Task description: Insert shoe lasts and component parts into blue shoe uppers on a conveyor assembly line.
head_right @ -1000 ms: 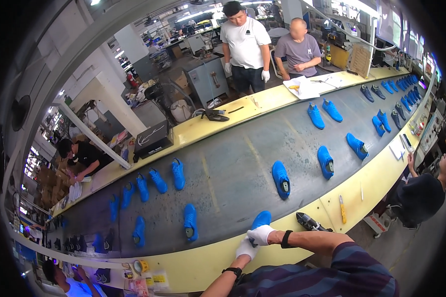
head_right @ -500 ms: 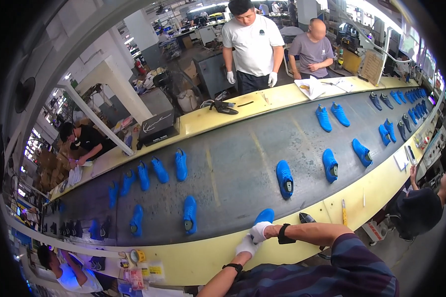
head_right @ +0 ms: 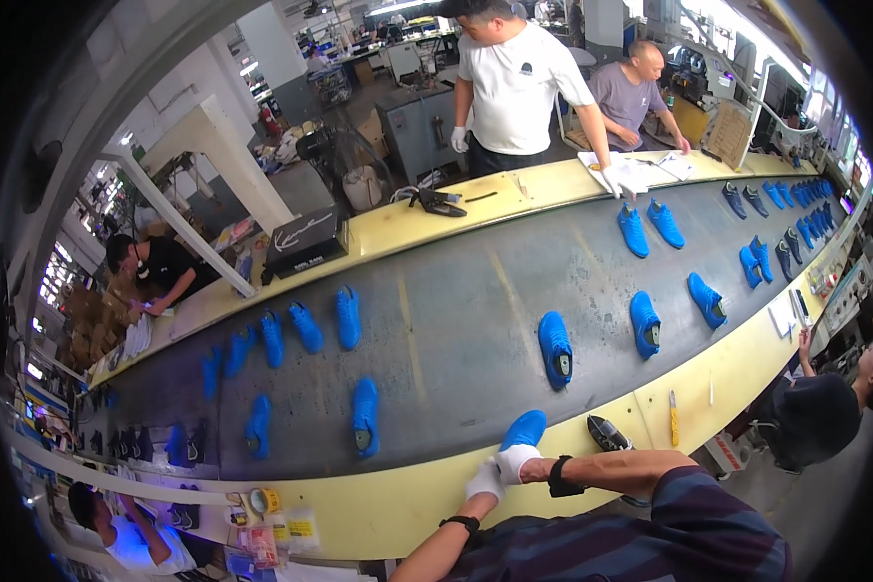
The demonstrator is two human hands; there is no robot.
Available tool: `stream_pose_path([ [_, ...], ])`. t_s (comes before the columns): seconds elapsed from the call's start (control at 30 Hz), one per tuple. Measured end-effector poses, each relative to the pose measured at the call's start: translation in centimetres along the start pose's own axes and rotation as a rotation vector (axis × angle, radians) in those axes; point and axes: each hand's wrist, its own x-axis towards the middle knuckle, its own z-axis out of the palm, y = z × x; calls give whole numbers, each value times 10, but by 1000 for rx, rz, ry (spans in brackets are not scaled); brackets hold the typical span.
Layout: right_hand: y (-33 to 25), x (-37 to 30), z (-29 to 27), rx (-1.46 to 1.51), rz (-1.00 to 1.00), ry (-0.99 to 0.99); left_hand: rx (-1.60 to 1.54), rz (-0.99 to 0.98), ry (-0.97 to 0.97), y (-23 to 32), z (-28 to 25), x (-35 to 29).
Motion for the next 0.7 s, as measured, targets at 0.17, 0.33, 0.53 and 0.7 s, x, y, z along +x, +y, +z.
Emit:
stream_pose_path([
  [0.17, -6, -24, -12, 66, 20, 13, 42, 48, -39, 1, 9, 3],
  [0.33, 3, -43, 15, 432, -23, 313, -132, 188, -70, -21, 15, 11],
  [0.53, 53, -73, 38, 659, 662, 637, -791, 150, -453, -25, -14, -19],
  [0.7, 76, -35, 95, 1282, 458, 411, -499, 251, -309, 14, -6, -18],
])
